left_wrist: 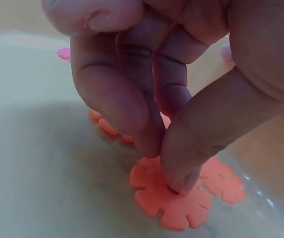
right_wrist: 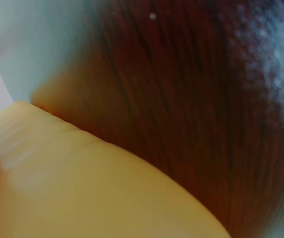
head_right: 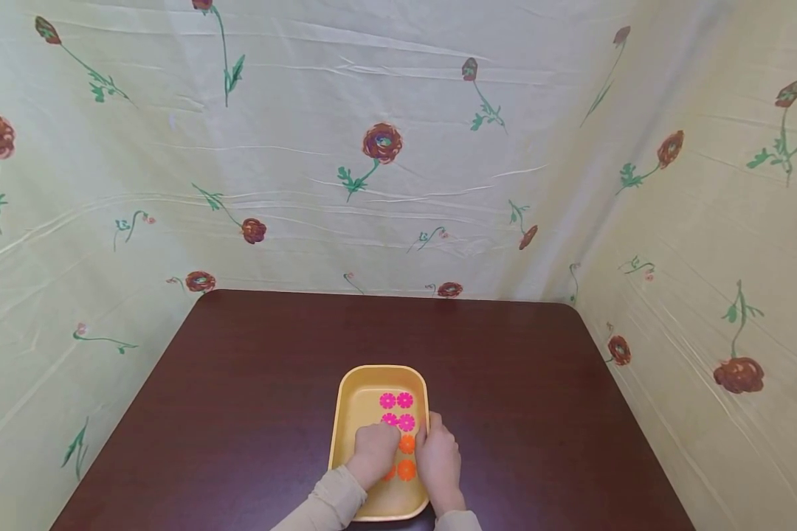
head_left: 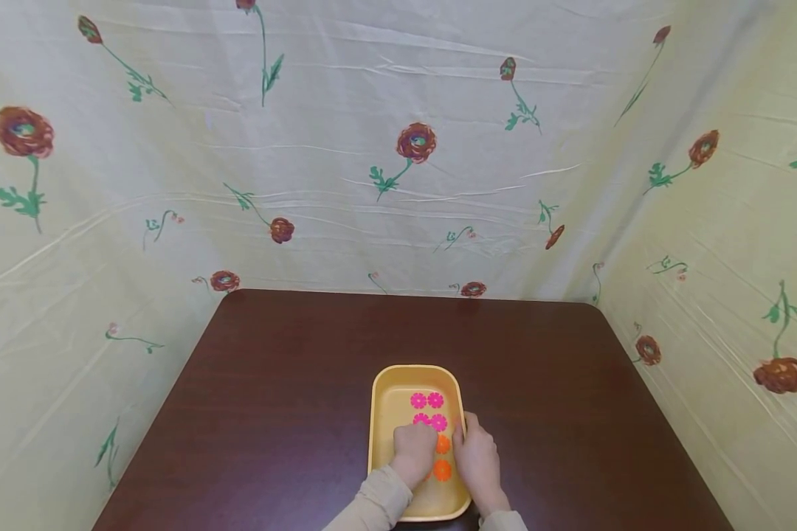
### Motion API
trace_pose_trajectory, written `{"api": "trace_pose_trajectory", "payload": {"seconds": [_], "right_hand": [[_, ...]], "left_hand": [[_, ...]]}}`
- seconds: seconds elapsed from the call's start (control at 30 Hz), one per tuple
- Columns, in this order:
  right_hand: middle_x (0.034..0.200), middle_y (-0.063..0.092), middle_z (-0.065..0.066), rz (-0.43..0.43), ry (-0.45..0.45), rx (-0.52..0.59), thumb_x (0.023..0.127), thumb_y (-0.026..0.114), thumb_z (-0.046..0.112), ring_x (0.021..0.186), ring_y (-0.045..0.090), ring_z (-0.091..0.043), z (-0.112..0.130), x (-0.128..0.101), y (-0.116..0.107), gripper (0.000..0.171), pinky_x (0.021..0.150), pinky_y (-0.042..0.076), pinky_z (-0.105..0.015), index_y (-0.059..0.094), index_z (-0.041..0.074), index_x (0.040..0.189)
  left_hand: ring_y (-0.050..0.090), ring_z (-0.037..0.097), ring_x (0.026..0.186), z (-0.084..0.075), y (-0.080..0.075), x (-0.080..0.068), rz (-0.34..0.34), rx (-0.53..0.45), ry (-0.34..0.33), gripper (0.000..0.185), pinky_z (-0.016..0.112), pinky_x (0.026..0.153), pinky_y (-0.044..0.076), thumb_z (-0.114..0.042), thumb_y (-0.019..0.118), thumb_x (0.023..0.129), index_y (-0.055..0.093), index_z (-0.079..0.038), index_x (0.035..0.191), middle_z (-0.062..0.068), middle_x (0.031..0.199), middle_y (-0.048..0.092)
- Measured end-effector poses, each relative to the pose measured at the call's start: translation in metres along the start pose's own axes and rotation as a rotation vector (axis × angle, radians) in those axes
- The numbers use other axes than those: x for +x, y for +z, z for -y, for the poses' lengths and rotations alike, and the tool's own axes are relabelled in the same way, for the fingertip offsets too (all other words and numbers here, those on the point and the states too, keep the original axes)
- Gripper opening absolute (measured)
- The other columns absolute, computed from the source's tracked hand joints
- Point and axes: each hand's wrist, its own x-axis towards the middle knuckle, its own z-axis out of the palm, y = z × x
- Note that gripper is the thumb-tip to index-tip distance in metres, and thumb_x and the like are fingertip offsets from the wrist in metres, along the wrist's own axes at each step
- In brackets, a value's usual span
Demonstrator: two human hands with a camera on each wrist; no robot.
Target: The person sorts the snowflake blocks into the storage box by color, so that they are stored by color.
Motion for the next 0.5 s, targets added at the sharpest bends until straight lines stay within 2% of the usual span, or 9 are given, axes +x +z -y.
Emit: {"api": "trace_pose_trajectory", "payload": {"seconds": [0.2, 0.5], "right_hand": [[0.088, 0.065, -0.017, 0.019, 0.011, -0.008, 0.089, 0.056, 0.017, 0.072, 0.064, -0.031, 0.0013, 0.0008, 0.0001, 0.027, 0.057, 0.049, -0.045, 0.056, 0.001, 0.110], [0.087, 0.065, -0.017, 0.016, 0.013, -0.012, 0.089, 0.056, 0.018, 0.072, 0.064, -0.033, 0.0016, 0.0008, -0.0009, 0.026, 0.057, 0.049, -0.046, 0.057, 0.001, 0.109]], "left_hand": [[0.057, 0.013, 0.055, 0.0010, 0.0009, -0.0018, -0.019, -0.005, -0.011, 0.016, 0.030, 0.047, 0.043, -0.023, 0.068, 0.075, 0.061, -0.017, 0.061, -0.003, 0.058, 0.054], [0.057, 0.014, 0.057, 0.0013, 0.0010, -0.0035, 0.001, -0.013, 0.005, 0.015, 0.030, 0.049, 0.044, -0.022, 0.067, 0.076, 0.061, -0.017, 0.064, -0.002, 0.060, 0.055]]}}
